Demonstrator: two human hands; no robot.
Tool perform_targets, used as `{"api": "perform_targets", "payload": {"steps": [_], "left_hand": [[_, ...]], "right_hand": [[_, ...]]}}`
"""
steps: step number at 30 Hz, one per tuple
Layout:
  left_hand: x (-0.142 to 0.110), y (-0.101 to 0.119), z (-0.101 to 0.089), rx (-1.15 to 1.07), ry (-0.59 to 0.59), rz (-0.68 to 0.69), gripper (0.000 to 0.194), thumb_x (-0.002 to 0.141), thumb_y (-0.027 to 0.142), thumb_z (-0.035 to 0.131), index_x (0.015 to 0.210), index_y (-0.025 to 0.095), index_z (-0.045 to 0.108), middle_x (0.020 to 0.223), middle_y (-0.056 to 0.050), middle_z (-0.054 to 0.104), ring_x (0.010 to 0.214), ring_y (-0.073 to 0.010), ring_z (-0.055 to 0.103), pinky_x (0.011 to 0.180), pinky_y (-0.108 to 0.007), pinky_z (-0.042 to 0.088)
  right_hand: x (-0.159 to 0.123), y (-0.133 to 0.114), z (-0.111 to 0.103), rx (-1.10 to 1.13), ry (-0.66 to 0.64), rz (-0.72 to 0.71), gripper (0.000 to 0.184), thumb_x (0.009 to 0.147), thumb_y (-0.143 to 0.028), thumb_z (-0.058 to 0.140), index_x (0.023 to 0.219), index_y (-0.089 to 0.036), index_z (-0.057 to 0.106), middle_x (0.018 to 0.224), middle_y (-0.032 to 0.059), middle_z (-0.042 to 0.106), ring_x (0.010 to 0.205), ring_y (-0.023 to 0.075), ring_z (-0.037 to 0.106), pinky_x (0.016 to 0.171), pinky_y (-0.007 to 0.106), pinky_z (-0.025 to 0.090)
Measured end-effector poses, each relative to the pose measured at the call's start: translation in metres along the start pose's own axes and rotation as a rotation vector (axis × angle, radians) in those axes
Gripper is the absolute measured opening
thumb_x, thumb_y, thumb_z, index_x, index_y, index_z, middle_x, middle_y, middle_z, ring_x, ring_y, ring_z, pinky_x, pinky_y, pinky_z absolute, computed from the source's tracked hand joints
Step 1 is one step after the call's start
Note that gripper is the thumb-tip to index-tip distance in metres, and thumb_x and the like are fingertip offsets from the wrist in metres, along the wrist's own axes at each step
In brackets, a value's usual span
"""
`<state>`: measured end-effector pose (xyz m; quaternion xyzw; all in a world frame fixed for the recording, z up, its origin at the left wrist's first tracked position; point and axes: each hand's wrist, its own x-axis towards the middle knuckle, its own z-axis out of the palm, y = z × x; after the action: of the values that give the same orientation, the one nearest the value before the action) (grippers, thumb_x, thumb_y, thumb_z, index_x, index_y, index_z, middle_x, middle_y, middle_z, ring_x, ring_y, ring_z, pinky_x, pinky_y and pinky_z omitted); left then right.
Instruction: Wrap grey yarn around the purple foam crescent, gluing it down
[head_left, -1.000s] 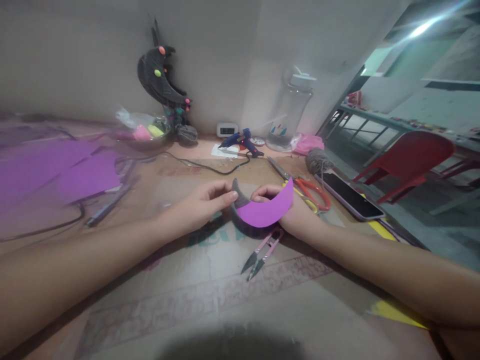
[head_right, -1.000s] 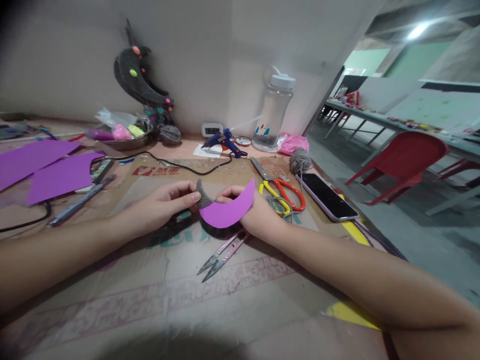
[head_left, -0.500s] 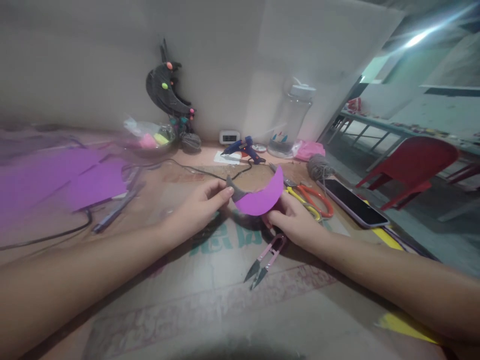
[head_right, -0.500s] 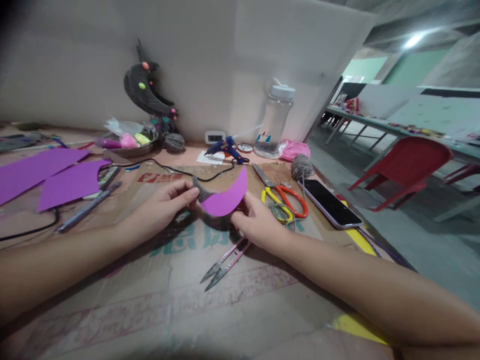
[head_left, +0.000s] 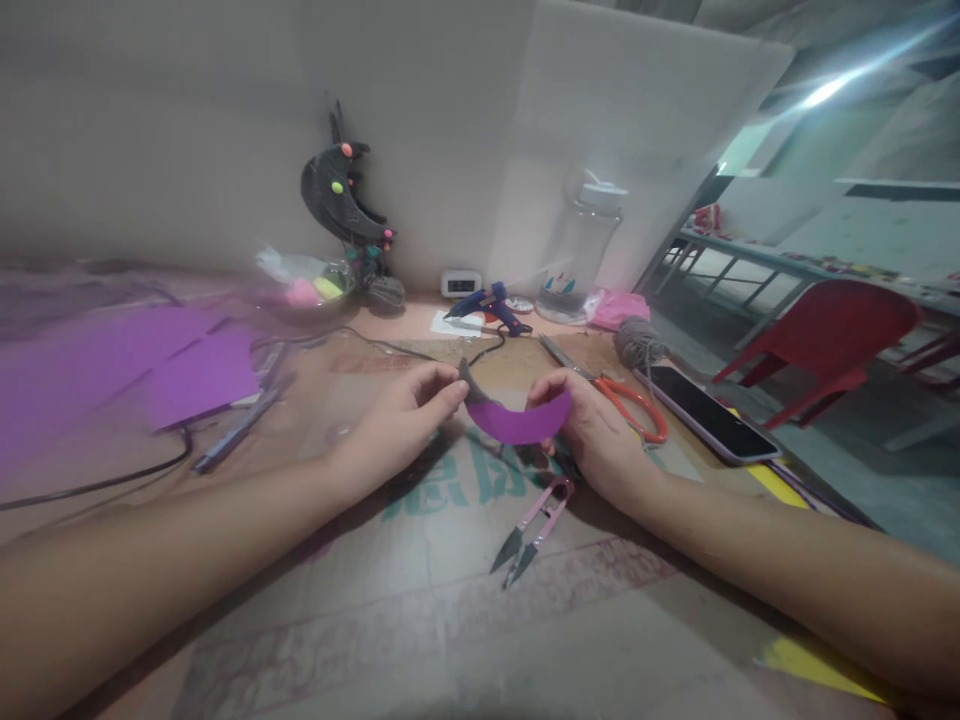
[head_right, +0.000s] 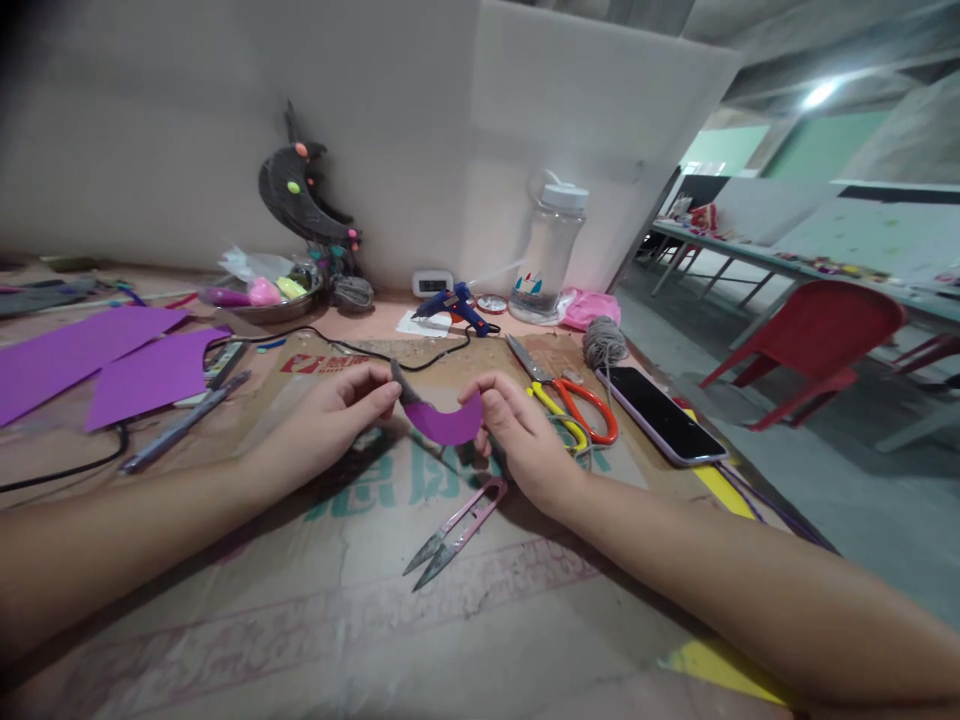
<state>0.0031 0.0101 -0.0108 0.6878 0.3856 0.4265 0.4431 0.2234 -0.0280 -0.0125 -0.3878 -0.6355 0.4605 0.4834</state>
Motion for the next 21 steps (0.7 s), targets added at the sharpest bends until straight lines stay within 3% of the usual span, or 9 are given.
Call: {"api": "perform_targets", "payload": {"steps": [4,8,12,21], "left_hand": [[0.001,0.0,-0.001,0.01,0.032,-0.009,0.017,0.087,0.036,0.055,0.086,0.019,0.056,0.075,0.002,0.055,0.069,-0.0127,0.052,0.064,-0.024,0.041],[0.001,0.001,-0.001,0.012,0.043,-0.02,0.018,0.088,0.036,0.054,0.086,0.019,0.056,0.077,0.002,0.056,0.07,-0.0128,0.053,0.066,-0.024,0.042],[0.0,0.004,-0.001,0.047,0.039,-0.017,0.019,0.086,0.037,0.055,0.087,0.018,0.058,0.078,0.001,0.058,0.07,-0.0134,0.053,0.064,-0.024,0.04],[-0.001,0.001,-0.001,0.098,-0.076,-0.005,0.028,0.089,0.044,0.05,0.078,0.019,0.058,0.074,0.001,0.061,0.072,-0.0162,0.058,0.068,-0.027,0.042]], "right_hand": [[0.001,0.002,-0.001,0.011,-0.009,-0.068,0.037,0.088,-0.059,0.05,0.092,-0.022,0.05,0.067,-0.0037,0.05,0.056,0.0106,0.046,0.053,0.024,0.038],[0.001,-0.007,0.008,-0.169,0.004,-0.043,0.026,0.083,-0.039,0.066,0.088,-0.022,0.047,0.071,-0.0049,0.049,0.057,0.0086,0.045,0.052,0.022,0.037],[-0.001,-0.012,0.013,-0.26,0.043,-0.004,0.021,0.083,-0.031,0.064,0.087,-0.021,0.045,0.067,-0.0062,0.047,0.054,0.0076,0.043,0.05,0.02,0.035],[0.012,0.0,0.002,0.152,0.049,0.176,0.021,0.086,-0.036,0.061,0.083,-0.021,0.046,0.053,-0.0095,0.045,0.04,0.0051,0.034,0.038,0.017,0.026]]}}
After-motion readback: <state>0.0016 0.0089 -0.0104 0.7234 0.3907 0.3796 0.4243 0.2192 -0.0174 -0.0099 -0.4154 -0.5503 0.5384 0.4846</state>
